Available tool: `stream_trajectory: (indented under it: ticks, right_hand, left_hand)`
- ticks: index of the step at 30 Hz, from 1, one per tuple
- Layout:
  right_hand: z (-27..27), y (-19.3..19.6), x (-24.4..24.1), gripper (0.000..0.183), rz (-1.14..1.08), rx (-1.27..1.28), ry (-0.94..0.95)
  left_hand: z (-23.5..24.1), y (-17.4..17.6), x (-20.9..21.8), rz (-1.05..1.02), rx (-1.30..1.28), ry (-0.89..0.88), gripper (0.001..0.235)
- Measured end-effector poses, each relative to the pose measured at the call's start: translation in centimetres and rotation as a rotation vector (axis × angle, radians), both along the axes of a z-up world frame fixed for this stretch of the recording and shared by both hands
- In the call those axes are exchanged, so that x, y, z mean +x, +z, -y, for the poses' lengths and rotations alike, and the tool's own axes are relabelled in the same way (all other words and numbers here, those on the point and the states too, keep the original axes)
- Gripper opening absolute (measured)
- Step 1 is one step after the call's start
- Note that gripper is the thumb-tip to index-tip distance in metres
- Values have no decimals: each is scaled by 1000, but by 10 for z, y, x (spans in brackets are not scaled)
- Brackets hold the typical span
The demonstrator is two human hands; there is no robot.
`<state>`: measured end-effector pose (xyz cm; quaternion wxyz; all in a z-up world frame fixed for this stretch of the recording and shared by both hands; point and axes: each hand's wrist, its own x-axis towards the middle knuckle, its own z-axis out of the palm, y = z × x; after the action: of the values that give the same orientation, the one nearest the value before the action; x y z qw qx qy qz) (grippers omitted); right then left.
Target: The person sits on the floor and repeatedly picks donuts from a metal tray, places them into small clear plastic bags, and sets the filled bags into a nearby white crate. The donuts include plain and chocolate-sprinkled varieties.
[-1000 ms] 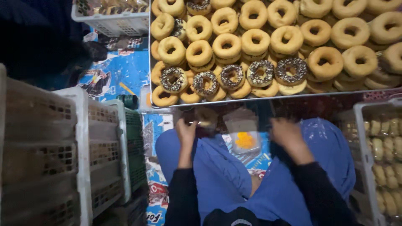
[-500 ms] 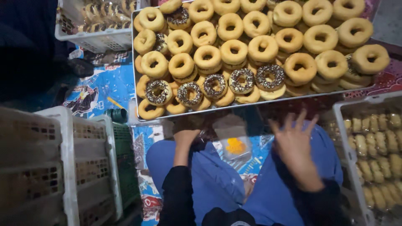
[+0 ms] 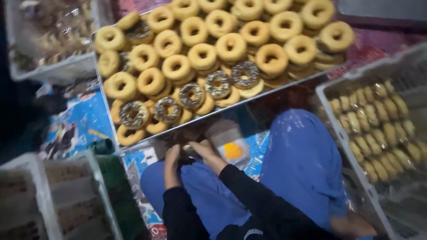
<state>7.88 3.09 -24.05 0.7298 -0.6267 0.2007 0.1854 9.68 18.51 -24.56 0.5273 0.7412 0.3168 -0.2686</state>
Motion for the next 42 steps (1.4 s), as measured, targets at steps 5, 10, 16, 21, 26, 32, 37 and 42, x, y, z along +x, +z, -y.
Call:
stream_trajectory:
  ticks: [5,10,16,21,26,32,37,42]
  right_hand:
    - [89,87,-54,94,118,203,61]
    - [260,185,-157,103,811,-477,258]
    - [316,181,-211,102,719,-574,166]
    - [319,165,-215,96,717,-547,138]
    - [367,198,-231,82,873,-514,11]
    - [486,216,-302,62,-169,-1725,-15]
    - [507,117,-321,50,-251,-1994,160]
    - [518,55,-331,68,-528,-1582,252]
  left_hand:
    - [85,90,-61,1019,100,-124,86]
    - [225,152,-163,786,-688,-424,147]
    - [287,136,-191,894,-755,-641,151]
    - [307,132,-195,798,-914,-563,151]
    - [325,154,-197,820,-963,-749,152]
    - [324,164,-181,868,-946,-460,123]
    - [297,150,-159,750,-672,-254,91]
    - [272,136,-150,842,-632,-205,86]
